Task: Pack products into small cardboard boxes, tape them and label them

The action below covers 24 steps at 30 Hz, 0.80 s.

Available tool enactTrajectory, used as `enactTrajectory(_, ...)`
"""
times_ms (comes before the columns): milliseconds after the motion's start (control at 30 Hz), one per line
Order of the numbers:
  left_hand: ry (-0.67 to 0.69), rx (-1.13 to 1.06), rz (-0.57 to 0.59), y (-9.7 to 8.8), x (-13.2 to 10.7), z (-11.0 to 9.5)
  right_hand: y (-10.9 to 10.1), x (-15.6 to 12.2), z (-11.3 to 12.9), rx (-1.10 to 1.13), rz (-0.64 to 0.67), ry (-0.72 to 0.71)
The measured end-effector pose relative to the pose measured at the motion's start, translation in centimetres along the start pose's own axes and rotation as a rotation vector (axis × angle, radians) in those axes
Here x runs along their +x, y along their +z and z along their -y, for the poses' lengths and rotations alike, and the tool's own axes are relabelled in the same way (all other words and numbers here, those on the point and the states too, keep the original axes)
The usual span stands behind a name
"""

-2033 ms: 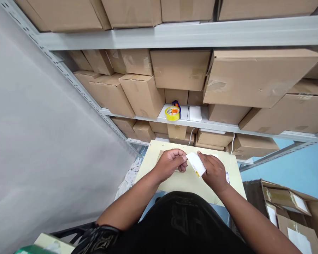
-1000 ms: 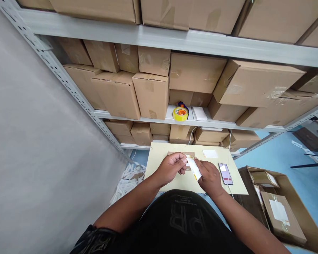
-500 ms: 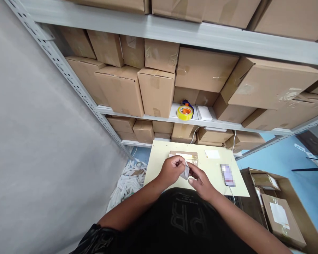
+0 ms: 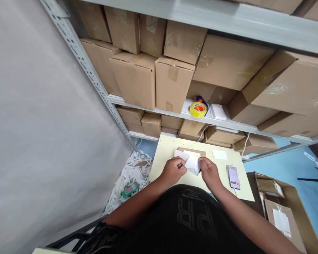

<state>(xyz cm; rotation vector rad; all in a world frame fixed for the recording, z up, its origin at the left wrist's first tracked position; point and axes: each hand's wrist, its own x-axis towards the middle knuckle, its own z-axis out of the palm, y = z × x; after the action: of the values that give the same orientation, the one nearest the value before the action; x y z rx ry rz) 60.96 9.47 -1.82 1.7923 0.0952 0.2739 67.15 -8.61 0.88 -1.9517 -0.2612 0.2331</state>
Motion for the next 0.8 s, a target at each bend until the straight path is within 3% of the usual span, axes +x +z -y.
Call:
enactTrajectory(67,-0.083,0.038,-0.016,-1.9,-0.9,2.1,-0.5,0.6,0.0,-0.031,-0.042,0.021)
enactTrajectory(200,-0.332,0.183,-0.016,-7.9,-3.6,5.7,-1.6,1.7,0.3,-0.029,-0.082,0.081)
enactTrajectory(267,-0.412,0.206,-0.021,-10.4,-5.0,6.4,-1.7,1.9,0.7,-0.028,-0.068,0.086)
enactTrajectory(333,-0.420,0.154,0.007,-11.5,-5.7,6.0,-1.4,1.9,1.1,-0.040,-0.034,0.068)
enactTrajectory(433,-0.345,0.024,0.094,-9.9,-5.1,3.9,-0.1,1.4,1.6,-0.061,0.025,0.014)
enactTrajectory(633,-0.267,-0.248,0.108,-3.1,-1.1,0.3,2.6,0.5,1.7,-0.094,0.161,-0.106)
enactTrajectory(700,-0.287,-0.264,0.089,-2.3,-0.5,0.3,2.9,0.3,1.7,-0.076,0.176,-0.119)
enactTrajectory(800,-0.337,-0.264,0.043,-2.7,-0.4,0.8,2.9,0.3,1.7,-0.039,0.171,-0.091)
